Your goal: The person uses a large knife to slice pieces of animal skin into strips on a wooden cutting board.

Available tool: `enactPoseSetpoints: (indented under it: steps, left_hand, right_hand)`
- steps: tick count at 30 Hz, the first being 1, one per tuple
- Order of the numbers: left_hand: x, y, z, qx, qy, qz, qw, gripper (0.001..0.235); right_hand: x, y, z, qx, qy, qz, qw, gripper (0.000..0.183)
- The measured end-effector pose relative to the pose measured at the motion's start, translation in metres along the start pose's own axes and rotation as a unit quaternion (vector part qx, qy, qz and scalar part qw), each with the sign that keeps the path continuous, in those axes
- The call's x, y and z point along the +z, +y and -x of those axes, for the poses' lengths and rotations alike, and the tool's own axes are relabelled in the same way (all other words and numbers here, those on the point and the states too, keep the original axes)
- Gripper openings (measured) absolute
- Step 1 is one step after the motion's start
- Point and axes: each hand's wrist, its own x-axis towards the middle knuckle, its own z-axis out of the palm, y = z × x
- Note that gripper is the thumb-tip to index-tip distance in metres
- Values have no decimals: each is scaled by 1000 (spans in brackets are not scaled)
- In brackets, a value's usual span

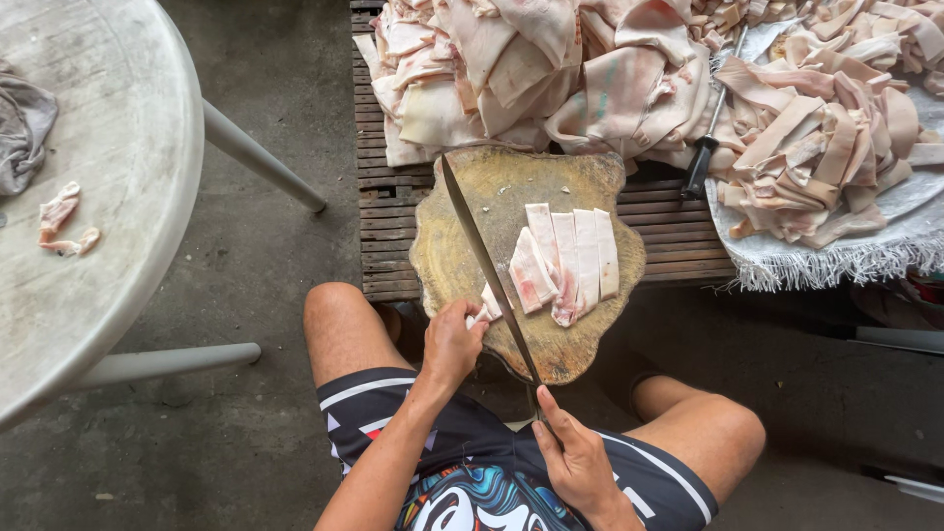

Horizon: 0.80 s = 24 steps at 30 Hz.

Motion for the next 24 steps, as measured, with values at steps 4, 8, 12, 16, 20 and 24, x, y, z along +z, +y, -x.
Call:
enactPoseSetpoints:
  steps: [4, 8, 12, 16, 20, 24]
  left_hand:
    - [5, -5, 4, -21, 2, -23, 1000, 18]
    - [4, -10, 4, -14, 13, -17, 1000, 17]
    - [2, -5, 5, 106, -33, -12, 994, 13]
    - [-9, 5, 3, -11, -88, 61, 994, 15]
    - [-22, 10, -50, -22, -27, 44, 998, 30]
    - [-11, 7, -91, 231, 71, -68, 968, 38]
  right_hand:
    - [6, 9, 0, 112, -86, 121, 983, 61]
    - [11, 10, -9, 108, -76, 93, 987, 63]
    - [7, 1, -29, 79, -72, 54, 993, 65]
    - [9, -7, -22, 298, -119, -103, 942, 65]
    - [10, 4, -15, 243, -38, -290, 925, 68]
    - [2, 24, 8, 229, 13, -323, 918, 71]
